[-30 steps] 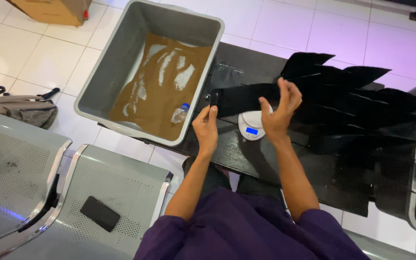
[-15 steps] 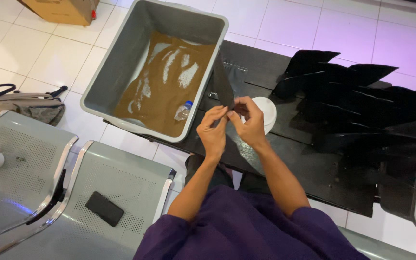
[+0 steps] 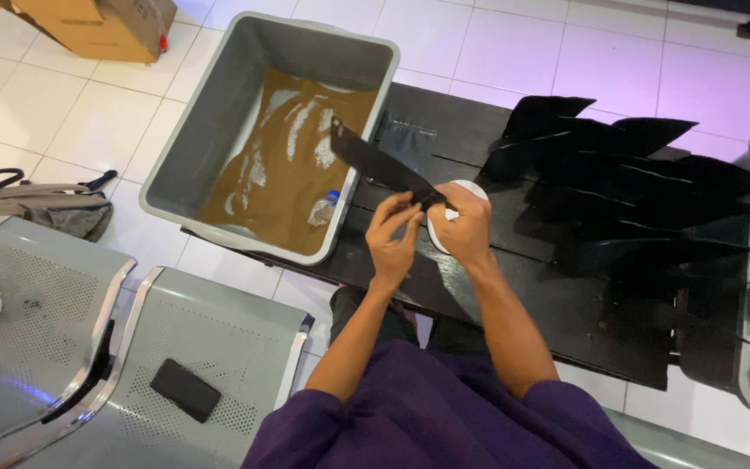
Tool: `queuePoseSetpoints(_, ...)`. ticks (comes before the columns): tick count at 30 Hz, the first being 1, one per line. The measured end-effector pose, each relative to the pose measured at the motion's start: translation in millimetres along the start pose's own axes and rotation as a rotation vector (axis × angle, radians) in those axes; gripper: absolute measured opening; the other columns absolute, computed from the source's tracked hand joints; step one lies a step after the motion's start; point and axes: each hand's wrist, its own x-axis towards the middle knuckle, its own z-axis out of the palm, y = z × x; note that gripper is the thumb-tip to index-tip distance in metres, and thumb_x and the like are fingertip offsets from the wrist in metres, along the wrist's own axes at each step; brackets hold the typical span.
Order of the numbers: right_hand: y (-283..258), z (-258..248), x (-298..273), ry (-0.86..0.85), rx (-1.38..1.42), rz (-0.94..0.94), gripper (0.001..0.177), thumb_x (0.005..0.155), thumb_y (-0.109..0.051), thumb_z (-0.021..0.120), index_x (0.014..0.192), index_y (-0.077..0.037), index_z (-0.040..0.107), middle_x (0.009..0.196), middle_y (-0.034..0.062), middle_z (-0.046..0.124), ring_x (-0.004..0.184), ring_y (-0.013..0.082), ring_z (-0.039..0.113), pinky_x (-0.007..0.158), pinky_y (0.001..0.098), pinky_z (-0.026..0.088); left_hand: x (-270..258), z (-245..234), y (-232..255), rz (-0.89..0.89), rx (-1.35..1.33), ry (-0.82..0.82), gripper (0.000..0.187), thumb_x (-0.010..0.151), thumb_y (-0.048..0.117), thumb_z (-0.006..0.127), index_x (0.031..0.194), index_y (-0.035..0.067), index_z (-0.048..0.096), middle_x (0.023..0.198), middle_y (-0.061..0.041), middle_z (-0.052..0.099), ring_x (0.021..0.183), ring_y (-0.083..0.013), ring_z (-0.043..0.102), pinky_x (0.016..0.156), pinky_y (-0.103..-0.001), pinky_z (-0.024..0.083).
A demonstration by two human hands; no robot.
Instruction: The person scoops a brown granular substance from a large bin into black pouches using a small scoop. They place each pouch on a digital scale to check the weight, then remove it and repeat the process with another pouch.
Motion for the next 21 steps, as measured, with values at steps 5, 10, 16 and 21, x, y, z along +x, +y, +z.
queuePoseSetpoints(5,-9.6,2.5,-2.2,-0.022,-0.055,-0.215,0.015,0.089,0.003,0.069,0.096,-0.006,0.079,0.084,0.0078,0.075,0.074,0.0280,0.072,0.070,0.0338,0.059,-15.2,4.7,-17.6,-0.351,-0.269,-0.015,0.047,0.096,0.036,0.070,0.124,-0.001,0.067,0.109,-0.020,0.073,0.103,-0.0277,0.071,0.086,-0.039,0.058)
queuePoseSetpoints(10,-0.8,-4.9,-3.9,-0.085,-0.035,-0.208,0.012,0.097,-0.001,0.067,0.105,-0.001,0.077,0.088,0.0129,0.071,0.080,0.0339,0.071,0.069,0.0403,0.058,-5.3,5.6,-24.1,-0.471,-0.144,-0.101,0.027,0.090,0.018,0.079,0.109,0.001,0.072,0.091,-0.018,0.074,0.088,-0.0278,0.074,0.068,-0.036,0.060)
queuePoseSetpoints(16,-8.3,-14.9,-4.0,-0.063,-0.016,-0.163,0.013,0.096,-0.002,0.070,0.108,0.002,0.075,0.080,0.0114,0.067,0.067,0.0287,0.066,0.063,0.0367,0.055,15.1,5.0,-0.1,-0.314,0.059,-0.167,0.010,0.092,0.017,0.076,0.090,0.008,0.079,0.072,-0.010,0.074,0.068,-0.0268,0.075,0.050,-0.029,0.057)
queuePoseSetpoints(21,-17.1,-25.0,-3.9,-0.091,-0.005,-0.162,0.033,0.091,-0.017,0.080,0.116,0.003,0.073,0.087,0.0132,0.067,0.072,0.0296,0.067,0.066,0.0401,0.056,18.2,2.5,-5.7,-0.261,0.016,-0.212,0.010,0.092,0.008,0.072,0.084,0.010,0.078,0.069,-0.009,0.073,0.069,-0.0270,0.074,0.054,-0.033,0.055)
